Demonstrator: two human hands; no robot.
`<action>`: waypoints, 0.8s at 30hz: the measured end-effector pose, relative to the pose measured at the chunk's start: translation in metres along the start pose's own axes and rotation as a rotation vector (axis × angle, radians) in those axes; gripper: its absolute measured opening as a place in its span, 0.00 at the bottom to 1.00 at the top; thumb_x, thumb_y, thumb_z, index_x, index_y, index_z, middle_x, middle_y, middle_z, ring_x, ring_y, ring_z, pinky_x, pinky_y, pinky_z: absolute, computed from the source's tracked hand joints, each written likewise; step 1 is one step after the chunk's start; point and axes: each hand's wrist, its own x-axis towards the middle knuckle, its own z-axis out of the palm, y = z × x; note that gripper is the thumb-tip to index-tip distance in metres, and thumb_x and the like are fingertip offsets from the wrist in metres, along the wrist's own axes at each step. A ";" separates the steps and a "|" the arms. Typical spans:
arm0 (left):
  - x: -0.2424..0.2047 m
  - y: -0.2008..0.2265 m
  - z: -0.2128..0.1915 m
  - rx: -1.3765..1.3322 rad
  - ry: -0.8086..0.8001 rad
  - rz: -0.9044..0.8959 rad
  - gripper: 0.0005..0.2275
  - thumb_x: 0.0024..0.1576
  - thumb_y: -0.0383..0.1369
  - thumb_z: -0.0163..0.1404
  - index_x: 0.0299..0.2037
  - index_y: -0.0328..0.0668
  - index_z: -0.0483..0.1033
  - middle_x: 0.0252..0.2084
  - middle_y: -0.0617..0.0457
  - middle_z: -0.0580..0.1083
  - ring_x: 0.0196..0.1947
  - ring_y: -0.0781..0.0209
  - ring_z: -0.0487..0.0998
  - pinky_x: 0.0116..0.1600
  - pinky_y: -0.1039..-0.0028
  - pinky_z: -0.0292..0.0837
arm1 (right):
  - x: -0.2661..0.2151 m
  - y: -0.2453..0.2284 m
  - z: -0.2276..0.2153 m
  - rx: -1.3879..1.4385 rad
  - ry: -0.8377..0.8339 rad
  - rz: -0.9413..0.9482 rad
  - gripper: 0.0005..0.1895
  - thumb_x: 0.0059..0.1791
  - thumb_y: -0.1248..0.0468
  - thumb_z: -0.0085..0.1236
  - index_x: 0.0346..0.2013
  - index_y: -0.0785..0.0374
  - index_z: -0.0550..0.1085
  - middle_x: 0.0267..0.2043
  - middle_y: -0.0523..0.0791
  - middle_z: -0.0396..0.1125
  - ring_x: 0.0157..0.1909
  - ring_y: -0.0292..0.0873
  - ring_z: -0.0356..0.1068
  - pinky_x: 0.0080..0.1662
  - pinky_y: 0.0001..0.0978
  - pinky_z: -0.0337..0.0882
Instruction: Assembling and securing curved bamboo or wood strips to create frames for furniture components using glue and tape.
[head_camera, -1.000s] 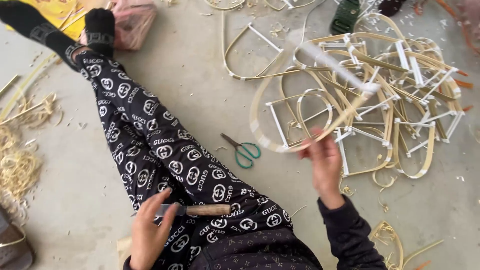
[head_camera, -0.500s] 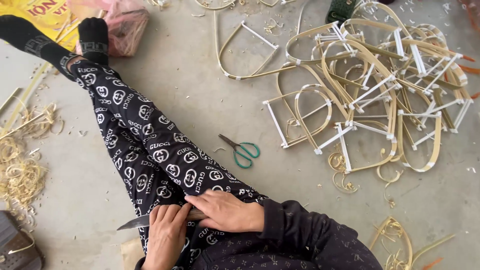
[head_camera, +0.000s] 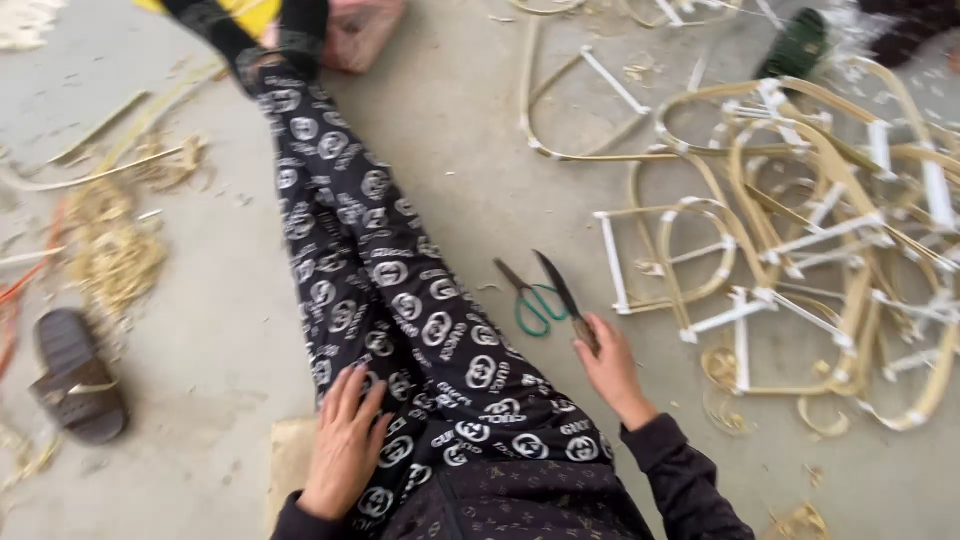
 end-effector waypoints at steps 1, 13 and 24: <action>-0.006 -0.005 0.002 -0.013 -0.004 -0.002 0.16 0.52 0.29 0.54 0.51 0.41 0.74 0.63 0.44 0.67 0.67 0.42 0.61 0.66 0.54 0.56 | 0.004 0.008 0.006 -0.052 0.133 -0.282 0.29 0.47 0.62 0.64 0.61 0.66 0.70 0.56 0.55 0.69 0.58 0.53 0.67 0.56 0.41 0.67; -0.069 0.028 -0.017 -0.672 -0.270 -0.146 0.06 0.60 0.29 0.50 0.34 0.35 0.74 0.35 0.44 0.75 0.40 0.47 0.77 0.47 0.62 0.73 | -0.003 -0.170 0.029 0.013 -0.276 -0.768 0.04 0.47 0.64 0.60 0.35 0.60 0.78 0.40 0.44 0.73 0.46 0.48 0.69 0.49 0.40 0.66; -0.115 0.037 -0.020 -0.831 -0.190 -0.359 0.07 0.61 0.32 0.51 0.38 0.36 0.78 0.36 0.47 0.77 0.37 0.54 0.80 0.44 0.68 0.75 | -0.029 -0.160 0.002 0.103 -0.189 -0.712 0.17 0.45 0.62 0.62 0.48 0.63 0.77 0.43 0.48 0.71 0.46 0.43 0.70 0.49 0.32 0.69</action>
